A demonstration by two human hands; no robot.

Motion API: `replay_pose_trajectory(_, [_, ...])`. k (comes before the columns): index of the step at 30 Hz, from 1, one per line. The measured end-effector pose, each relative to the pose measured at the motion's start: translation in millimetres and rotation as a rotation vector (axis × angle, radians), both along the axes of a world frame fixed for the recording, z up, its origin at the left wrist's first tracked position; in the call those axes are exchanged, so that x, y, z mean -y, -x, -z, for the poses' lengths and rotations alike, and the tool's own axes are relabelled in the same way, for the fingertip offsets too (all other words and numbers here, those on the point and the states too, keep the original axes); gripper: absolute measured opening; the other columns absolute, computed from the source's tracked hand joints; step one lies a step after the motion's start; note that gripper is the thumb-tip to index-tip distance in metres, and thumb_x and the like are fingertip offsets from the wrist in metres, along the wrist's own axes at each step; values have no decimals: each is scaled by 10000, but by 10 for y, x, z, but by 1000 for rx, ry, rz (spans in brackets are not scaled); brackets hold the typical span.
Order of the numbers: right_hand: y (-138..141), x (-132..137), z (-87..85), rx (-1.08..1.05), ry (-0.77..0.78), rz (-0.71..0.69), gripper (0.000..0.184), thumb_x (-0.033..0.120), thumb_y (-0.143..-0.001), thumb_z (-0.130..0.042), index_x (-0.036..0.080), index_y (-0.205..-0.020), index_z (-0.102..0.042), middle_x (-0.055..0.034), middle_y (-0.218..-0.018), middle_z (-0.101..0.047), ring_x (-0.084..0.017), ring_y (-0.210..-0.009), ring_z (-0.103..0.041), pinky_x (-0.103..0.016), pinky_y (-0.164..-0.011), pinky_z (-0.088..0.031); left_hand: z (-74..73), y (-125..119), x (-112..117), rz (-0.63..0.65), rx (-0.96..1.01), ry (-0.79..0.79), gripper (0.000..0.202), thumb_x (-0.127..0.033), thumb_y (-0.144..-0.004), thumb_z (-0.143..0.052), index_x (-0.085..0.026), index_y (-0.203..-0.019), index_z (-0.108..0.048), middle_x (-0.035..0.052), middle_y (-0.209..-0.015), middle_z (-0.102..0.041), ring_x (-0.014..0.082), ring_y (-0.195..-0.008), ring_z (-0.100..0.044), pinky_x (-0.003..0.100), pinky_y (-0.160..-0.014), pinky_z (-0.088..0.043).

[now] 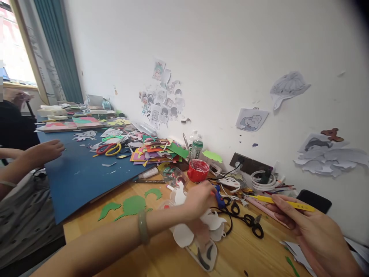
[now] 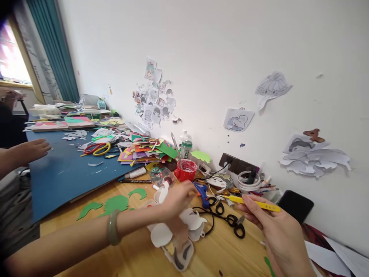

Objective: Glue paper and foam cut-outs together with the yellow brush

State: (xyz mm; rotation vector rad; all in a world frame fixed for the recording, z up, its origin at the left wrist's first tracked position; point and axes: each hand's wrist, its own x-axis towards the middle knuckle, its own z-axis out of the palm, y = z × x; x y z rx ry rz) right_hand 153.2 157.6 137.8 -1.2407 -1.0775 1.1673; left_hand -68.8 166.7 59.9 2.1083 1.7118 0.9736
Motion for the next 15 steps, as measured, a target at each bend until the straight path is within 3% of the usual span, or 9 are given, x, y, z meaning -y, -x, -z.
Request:
replay_pose_trajectory(3, [126, -171, 28, -15, -30, -3, 381, 361, -513, -799, 141, -799, -676, -81, -805, -683, -196, -779, -635, -178, -673, -520, -66, 469, -311, -316, 164, 77, 243, -207, -848, -433, -122, -1069, -485, 137, -1167, -463, 236, -1018, -493, 386, -856, -391])
replay_pose_trajectory(5, [217, -266, 52, -26, -32, -12, 412, 360, -483, -812, 140, -803, -673, -73, -800, -685, -197, -759, -639, -196, -676, -528, -41, 677, -507, -407, 269, 190, 293, -290, -847, -490, -105, -1074, -480, 132, -1125, -487, 230, -970, -516, 409, -827, -418])
replay_pose_trajectory(10, [373, -379, 62, -29, -30, -11, 462, 362, -431, -831, 124, -792, -670, -59, -726, -681, -156, -676, -630, -172, -621, -527, 92, 779, -808, -332, 543, 479, 286, -359, -881, -465, -119, -1021, -533, 54, -922, -576, 143, -756, -577, 315, -663, -499])
replay_pose_trajectory(15, [466, -389, 6, -27, -18, 1, 486, 367, -393, -841, 138, -784, -667, -46, -685, -673, -138, -649, -616, -156, -575, -517, 15, 721, -880, -262, 781, 489, 264, -305, -872, -494, -120, -1059, -522, 69, -993, -563, 156, -813, -575, 324, -689, -504])
